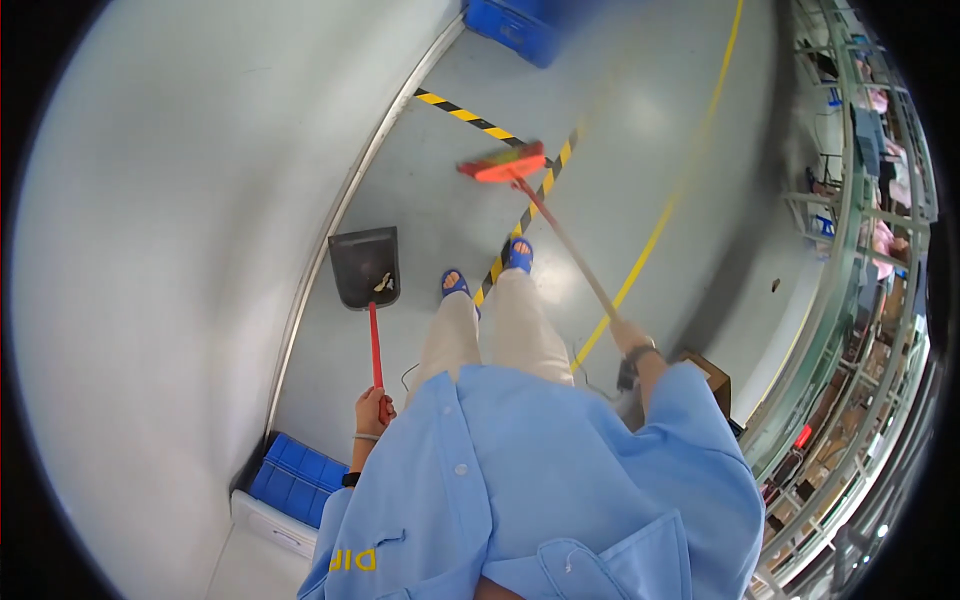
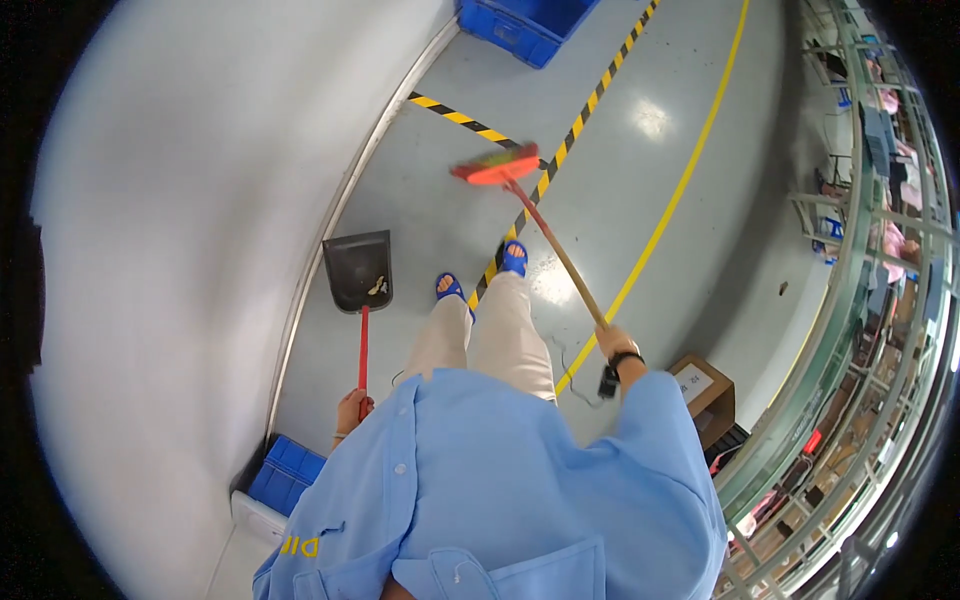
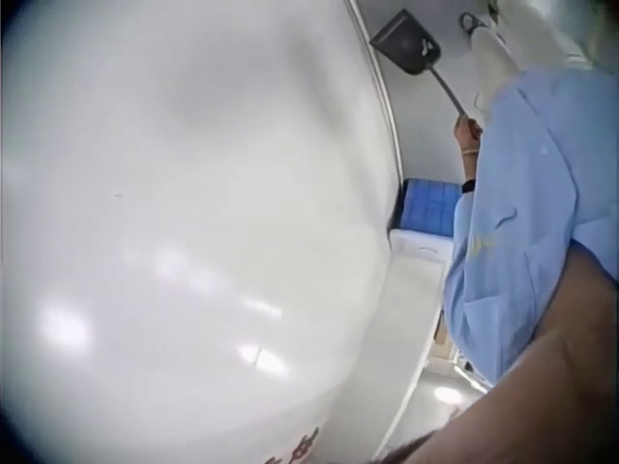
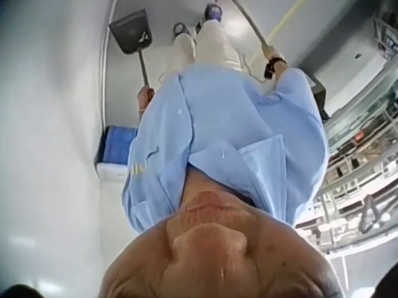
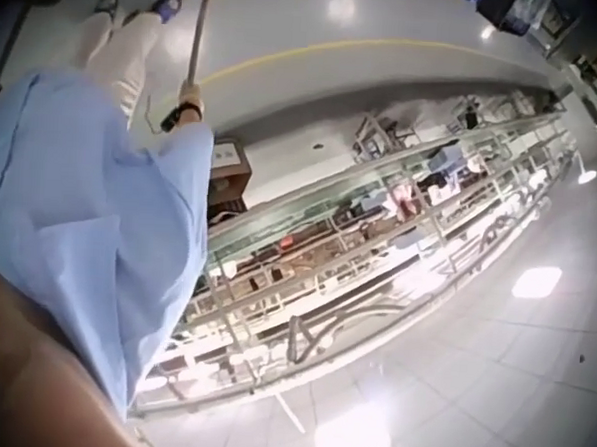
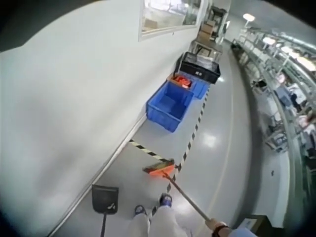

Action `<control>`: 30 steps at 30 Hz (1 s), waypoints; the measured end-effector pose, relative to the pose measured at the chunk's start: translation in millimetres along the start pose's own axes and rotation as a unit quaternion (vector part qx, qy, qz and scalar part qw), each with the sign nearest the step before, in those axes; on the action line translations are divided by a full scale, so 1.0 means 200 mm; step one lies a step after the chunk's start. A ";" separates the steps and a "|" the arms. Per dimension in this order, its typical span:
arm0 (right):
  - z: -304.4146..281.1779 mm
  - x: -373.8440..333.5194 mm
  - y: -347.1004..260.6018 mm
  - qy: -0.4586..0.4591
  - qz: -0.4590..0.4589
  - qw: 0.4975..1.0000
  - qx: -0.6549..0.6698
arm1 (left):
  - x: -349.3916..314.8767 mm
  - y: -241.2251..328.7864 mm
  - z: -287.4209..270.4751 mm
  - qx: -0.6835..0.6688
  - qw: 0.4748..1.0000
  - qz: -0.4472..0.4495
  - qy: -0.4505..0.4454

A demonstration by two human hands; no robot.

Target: Sweeping the floor of an electronics factory using a broom and dustpan.

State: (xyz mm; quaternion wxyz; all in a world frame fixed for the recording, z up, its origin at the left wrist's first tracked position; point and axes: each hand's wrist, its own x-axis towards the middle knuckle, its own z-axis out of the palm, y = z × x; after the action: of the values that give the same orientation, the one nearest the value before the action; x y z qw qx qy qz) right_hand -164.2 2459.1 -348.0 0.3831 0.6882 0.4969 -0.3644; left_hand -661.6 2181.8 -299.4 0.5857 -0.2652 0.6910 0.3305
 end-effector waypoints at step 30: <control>0.49 -0.31 1.24 0.001 0.068 0.984 0.164 | -0.33 -0.33 0.56 0.081 0.996 0.032 -0.019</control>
State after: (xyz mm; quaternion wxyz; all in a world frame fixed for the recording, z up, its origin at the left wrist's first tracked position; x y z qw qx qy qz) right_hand 48.3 2293.7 -295.2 0.2879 0.7742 0.3831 -0.4136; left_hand -529.1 2224.8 -254.7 0.6072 -0.1889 0.7123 0.2969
